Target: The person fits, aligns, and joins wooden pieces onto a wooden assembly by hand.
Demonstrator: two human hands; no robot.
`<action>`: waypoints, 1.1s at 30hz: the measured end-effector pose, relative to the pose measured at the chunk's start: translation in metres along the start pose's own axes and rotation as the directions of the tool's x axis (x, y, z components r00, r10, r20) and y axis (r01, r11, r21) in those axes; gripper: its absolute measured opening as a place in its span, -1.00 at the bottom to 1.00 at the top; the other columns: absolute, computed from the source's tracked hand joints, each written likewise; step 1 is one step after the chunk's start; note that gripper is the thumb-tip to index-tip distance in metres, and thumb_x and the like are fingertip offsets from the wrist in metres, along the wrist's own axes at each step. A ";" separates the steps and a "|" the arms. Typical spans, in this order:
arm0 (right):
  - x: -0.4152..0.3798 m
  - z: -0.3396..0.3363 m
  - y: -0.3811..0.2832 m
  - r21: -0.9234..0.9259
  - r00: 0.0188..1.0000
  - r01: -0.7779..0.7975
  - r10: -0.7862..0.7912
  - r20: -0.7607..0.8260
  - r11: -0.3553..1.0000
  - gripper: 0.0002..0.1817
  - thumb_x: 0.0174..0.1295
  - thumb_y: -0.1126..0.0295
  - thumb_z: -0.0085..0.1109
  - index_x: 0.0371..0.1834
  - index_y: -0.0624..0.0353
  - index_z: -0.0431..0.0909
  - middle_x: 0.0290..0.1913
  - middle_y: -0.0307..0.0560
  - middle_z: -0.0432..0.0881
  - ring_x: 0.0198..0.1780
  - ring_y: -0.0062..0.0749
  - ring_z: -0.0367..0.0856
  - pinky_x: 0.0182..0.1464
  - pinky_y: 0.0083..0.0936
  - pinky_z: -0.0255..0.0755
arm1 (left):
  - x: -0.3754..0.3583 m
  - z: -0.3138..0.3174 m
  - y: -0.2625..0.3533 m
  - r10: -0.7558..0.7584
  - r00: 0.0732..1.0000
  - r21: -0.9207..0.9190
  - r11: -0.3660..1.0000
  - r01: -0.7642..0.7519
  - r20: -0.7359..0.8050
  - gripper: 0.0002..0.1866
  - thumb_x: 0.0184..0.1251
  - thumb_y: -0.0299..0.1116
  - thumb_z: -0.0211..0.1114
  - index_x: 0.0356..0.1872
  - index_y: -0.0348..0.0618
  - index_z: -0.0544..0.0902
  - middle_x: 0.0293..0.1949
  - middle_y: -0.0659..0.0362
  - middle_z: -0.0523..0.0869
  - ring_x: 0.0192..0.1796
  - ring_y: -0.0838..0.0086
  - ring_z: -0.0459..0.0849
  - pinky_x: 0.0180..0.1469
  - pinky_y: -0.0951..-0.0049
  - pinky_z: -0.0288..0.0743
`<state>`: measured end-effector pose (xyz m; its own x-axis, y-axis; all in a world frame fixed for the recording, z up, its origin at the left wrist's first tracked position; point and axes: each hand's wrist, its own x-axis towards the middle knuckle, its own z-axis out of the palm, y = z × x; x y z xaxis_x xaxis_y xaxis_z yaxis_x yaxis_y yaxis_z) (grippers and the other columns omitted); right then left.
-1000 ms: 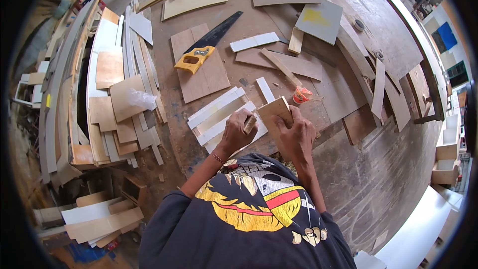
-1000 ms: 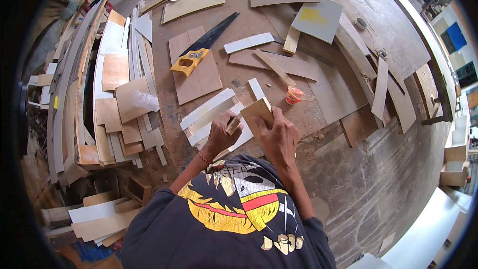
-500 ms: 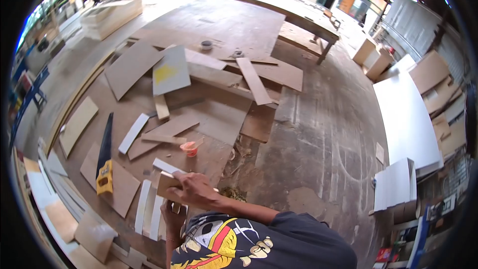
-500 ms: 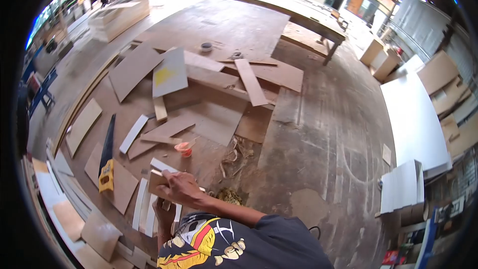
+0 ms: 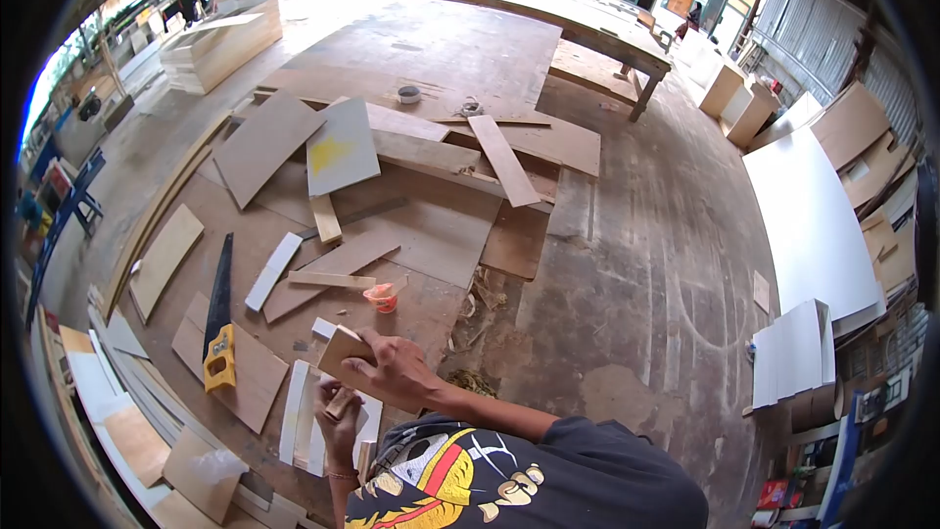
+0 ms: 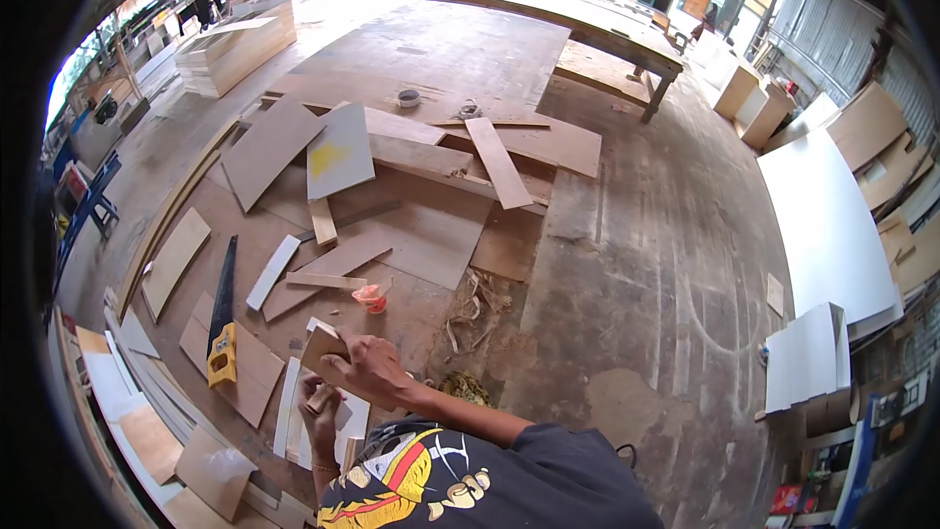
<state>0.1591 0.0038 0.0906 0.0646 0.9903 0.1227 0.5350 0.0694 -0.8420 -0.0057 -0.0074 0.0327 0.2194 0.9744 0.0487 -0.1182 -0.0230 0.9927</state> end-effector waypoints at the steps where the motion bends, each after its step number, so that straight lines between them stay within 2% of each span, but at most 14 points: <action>1: 0.000 0.005 0.005 0.061 0.999 0.005 -0.003 -0.032 0.998 -0.54 0.14 0.22 0.17 0.11 0.09 0.39 -0.18 0.19 0.60 -0.20 0.04 0.61 -0.17 -0.21 0.46 | 0.001 0.000 0.005 -0.002 0.999 -0.069 0.998 0.000 -0.036 -0.71 0.13 -0.60 0.20 -0.13 -0.21 0.36 -0.31 0.20 0.45 -0.30 0.53 0.54 -0.28 0.54 0.48; 4: -0.003 0.007 0.010 0.060 0.997 0.064 -0.062 -0.037 0.996 -0.49 0.17 0.28 0.13 0.22 -0.05 0.30 -0.08 0.18 0.51 -0.20 0.03 0.60 -0.19 -0.23 0.48 | 0.000 -0.003 0.011 -0.024 0.998 -0.175 0.984 0.013 -0.058 -0.72 0.14 -0.57 0.21 -0.15 -0.20 0.34 -0.34 0.20 0.45 -0.30 0.50 0.56 -0.29 0.52 0.50; 5: -0.003 0.008 0.011 0.062 0.997 0.066 -0.064 -0.035 0.996 -0.49 0.17 0.28 0.13 0.22 -0.05 0.30 -0.08 0.18 0.51 -0.20 0.03 0.60 -0.19 -0.23 0.48 | 0.000 -0.005 0.010 -0.093 0.996 -0.256 0.962 0.091 0.004 -0.72 0.15 -0.55 0.21 -0.15 -0.19 0.35 -0.34 0.19 0.46 -0.32 0.48 0.57 -0.29 0.51 0.51; 6: -0.003 0.008 0.012 -0.071 0.994 0.083 -0.077 0.076 0.994 -0.54 0.18 0.29 0.13 0.19 -0.08 0.36 -0.07 0.15 0.49 -0.20 0.01 0.60 -0.21 -0.24 0.49 | 0.000 -0.006 0.008 -0.156 0.985 -0.330 0.928 0.172 0.072 -0.72 0.16 -0.53 0.22 -0.14 -0.19 0.35 -0.34 0.19 0.48 -0.34 0.47 0.58 -0.29 0.50 0.51; 7: -0.003 0.009 0.013 -0.201 0.980 0.113 -0.075 0.187 0.973 -0.58 0.19 0.31 0.12 0.16 -0.11 0.42 -0.05 0.12 0.47 -0.21 -0.01 0.61 -0.24 -0.26 0.50 | 0.000 -0.005 0.006 -0.156 0.985 -0.329 0.929 0.170 0.070 -0.72 0.16 -0.53 0.22 -0.14 -0.19 0.35 -0.34 0.19 0.48 -0.34 0.47 0.58 -0.29 0.50 0.51; 8: -0.004 0.014 0.017 -0.199 0.980 0.114 -0.077 0.185 0.973 -0.58 0.19 0.31 0.12 0.16 -0.11 0.42 -0.05 0.12 0.47 -0.21 -0.01 0.61 -0.24 -0.26 0.50 | -0.001 -0.004 0.005 -0.246 0.969 -0.345 0.910 0.231 -0.001 -0.72 0.17 -0.52 0.23 -0.14 -0.20 0.35 -0.33 0.16 0.50 -0.35 0.45 0.60 -0.30 0.49 0.53; 9: -0.007 0.018 0.021 -0.121 0.976 0.187 -0.171 0.133 0.975 -0.65 0.18 0.31 0.13 0.07 -0.10 0.50 -0.07 0.09 0.47 -0.22 -0.05 0.61 -0.26 -0.27 0.51 | -0.001 -0.004 0.002 -0.335 0.940 -0.365 0.885 0.288 -0.071 -0.72 0.18 -0.51 0.23 -0.13 -0.20 0.35 -0.32 0.14 0.52 -0.37 0.44 0.61 -0.32 0.48 0.54; 10: -0.008 0.021 0.024 -0.046 0.963 0.263 -0.259 0.074 0.964 -0.72 0.17 0.31 0.14 -0.02 -0.08 0.57 -0.08 0.05 0.48 -0.24 -0.10 0.62 -0.28 -0.29 0.51 | 0.002 -0.010 -0.003 -0.324 0.946 -0.399 0.868 0.295 -0.007 -0.71 0.20 -0.48 0.24 -0.10 -0.23 0.37 -0.28 0.09 0.56 -0.38 0.41 0.63 -0.35 0.46 0.56; 11: -0.008 0.023 0.026 -0.045 0.963 0.263 -0.260 0.075 0.964 -0.72 0.17 0.31 0.14 -0.02 -0.08 0.57 -0.08 0.05 0.48 -0.24 -0.10 0.62 -0.28 -0.29 0.51 | 0.002 -0.011 -0.004 -0.324 0.946 -0.399 0.869 0.295 -0.008 -0.71 0.20 -0.48 0.24 -0.10 -0.23 0.37 -0.28 0.09 0.56 -0.38 0.41 0.63 -0.35 0.46 0.56; 13: -0.009 0.023 0.025 -0.058 0.949 0.316 -0.314 0.039 0.947 -0.80 0.13 0.30 0.18 -0.17 -0.07 0.65 -0.10 -0.02 0.48 -0.23 -0.14 0.61 -0.27 -0.32 0.51 | 0.002 -0.011 -0.001 -0.373 0.927 -0.396 0.856 0.333 -0.027 -0.70 0.21 -0.44 0.25 -0.09 -0.26 0.39 -0.29 0.06 0.58 -0.37 0.38 0.65 -0.37 0.44 0.58; 19: -0.009 0.022 0.026 -0.048 0.907 0.418 -0.413 0.086 0.907 -0.77 0.08 0.32 0.23 -0.16 -0.06 0.64 -0.10 -0.09 0.50 -0.16 -0.19 0.58 -0.21 -0.38 0.50 | -0.001 -0.012 0.006 -0.396 0.918 -0.362 0.850 0.382 0.038 -0.69 0.25 -0.36 0.25 -0.08 -0.30 0.42 -0.35 0.03 0.62 -0.43 0.35 0.66 -0.41 0.43 0.58; 26: -0.009 0.024 0.031 -0.017 0.916 0.395 -0.392 0.083 0.919 -0.80 0.03 0.34 0.27 -0.24 -0.02 0.65 -0.10 -0.07 0.51 -0.15 -0.16 0.58 -0.19 -0.37 0.49 | -0.001 -0.009 0.018 -0.382 0.921 -0.356 0.852 0.384 0.078 -0.73 0.25 -0.30 0.24 -0.18 -0.30 0.50 -0.45 0.09 0.62 -0.47 0.38 0.65 -0.46 0.45 0.56; 29: -0.010 0.022 0.028 -0.015 0.884 0.466 -0.467 -0.006 0.884 -0.87 0.04 0.30 0.25 -0.32 -0.04 0.65 -0.17 -0.09 0.50 -0.24 -0.15 0.57 -0.28 -0.32 0.47 | 0.000 -0.009 0.016 -0.420 0.907 -0.374 0.838 0.396 0.022 -0.73 0.25 -0.28 0.25 -0.20 -0.29 0.51 -0.47 0.11 0.62 -0.50 0.40 0.65 -0.48 0.46 0.55; 33: -0.011 0.024 0.033 -0.024 0.882 0.471 -0.472 -0.007 0.882 -0.84 0.00 0.33 0.28 -0.31 -0.04 0.65 -0.15 -0.09 0.51 -0.20 -0.16 0.57 -0.23 -0.34 0.47 | 0.004 -0.011 0.013 -0.428 0.898 -0.331 0.837 0.435 0.098 -0.73 0.26 -0.22 0.24 -0.22 -0.24 0.53 -0.48 0.14 0.62 -0.52 0.42 0.63 -0.49 0.48 0.53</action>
<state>0.1560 -0.0016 0.0488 -0.1899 0.8397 0.5087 0.5223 0.5251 -0.6719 -0.0171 -0.0013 0.0448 0.3422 0.8634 -0.3708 -0.3244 0.4789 0.8157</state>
